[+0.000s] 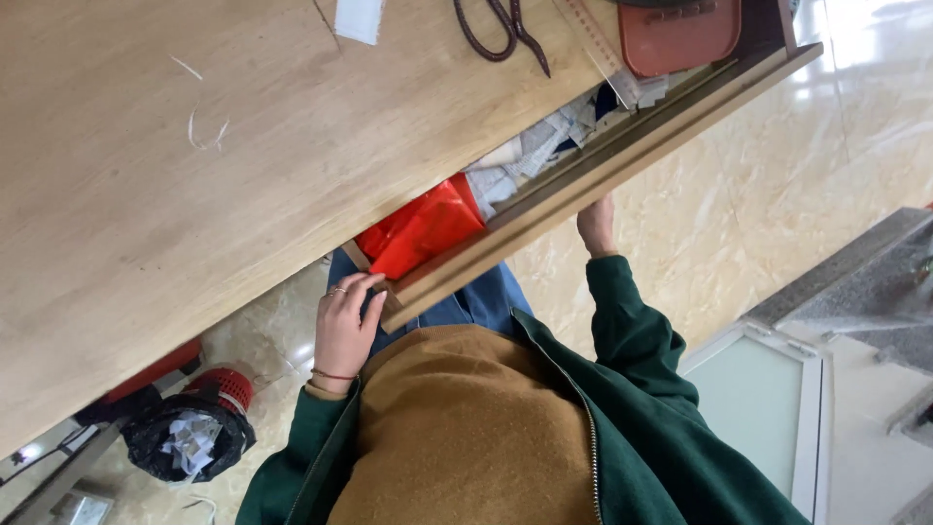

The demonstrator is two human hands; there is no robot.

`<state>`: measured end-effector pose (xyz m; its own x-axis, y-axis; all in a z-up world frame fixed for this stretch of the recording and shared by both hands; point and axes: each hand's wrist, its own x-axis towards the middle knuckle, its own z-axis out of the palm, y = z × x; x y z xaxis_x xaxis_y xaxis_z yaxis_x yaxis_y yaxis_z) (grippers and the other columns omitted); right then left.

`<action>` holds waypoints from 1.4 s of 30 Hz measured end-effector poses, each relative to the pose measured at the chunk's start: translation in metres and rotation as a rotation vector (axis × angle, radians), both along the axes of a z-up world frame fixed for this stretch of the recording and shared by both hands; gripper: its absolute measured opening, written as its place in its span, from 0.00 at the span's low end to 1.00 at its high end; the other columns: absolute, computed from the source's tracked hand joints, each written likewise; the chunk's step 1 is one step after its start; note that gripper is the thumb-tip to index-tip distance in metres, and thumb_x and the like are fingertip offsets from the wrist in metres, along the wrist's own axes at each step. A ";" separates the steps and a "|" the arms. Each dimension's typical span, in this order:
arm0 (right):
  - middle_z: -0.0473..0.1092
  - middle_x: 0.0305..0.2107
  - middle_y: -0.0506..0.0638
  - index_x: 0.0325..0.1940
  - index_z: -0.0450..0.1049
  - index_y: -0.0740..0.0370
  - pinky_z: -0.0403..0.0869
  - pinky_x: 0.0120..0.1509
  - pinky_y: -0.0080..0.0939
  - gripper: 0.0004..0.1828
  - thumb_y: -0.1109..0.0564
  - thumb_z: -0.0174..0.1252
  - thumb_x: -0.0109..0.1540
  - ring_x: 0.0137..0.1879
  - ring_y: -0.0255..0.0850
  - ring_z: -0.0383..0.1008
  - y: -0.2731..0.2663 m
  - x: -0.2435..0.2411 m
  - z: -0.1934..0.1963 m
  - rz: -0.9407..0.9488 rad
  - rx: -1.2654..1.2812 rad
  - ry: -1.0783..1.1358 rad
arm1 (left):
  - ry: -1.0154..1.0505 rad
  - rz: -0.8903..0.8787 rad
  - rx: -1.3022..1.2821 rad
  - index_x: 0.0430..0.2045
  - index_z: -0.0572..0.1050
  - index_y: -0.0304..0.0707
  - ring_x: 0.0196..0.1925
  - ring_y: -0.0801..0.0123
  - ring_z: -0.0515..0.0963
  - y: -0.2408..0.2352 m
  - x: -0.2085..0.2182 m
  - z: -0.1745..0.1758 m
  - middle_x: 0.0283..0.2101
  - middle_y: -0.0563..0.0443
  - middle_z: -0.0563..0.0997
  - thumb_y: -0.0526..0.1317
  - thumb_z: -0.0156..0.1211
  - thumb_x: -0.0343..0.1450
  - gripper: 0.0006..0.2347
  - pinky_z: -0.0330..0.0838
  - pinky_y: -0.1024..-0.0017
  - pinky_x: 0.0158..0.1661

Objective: The person cuts strips and shapes from white fabric using large tailor scissors and then uses a steam iron to flatten the pieces on a work table.

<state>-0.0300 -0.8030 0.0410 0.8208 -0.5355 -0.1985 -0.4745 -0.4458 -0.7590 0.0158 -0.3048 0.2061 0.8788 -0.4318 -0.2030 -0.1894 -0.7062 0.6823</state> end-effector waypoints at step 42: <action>0.65 0.64 0.58 0.78 0.52 0.50 0.73 0.62 0.66 0.27 0.58 0.37 0.73 0.59 0.55 0.73 0.164 0.002 0.059 -0.209 0.581 -0.052 | -0.491 -0.039 0.071 0.54 0.74 0.54 0.79 0.46 0.52 -0.036 -0.062 -0.007 0.73 0.50 0.64 0.51 0.54 0.77 0.13 0.52 0.31 0.65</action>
<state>-0.0278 -0.6390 0.1004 0.7267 -0.5026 -0.4684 -0.4627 0.1459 -0.8744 -0.0462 -0.3410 0.1991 0.8613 -0.4666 0.2011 -0.5038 -0.7333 0.4565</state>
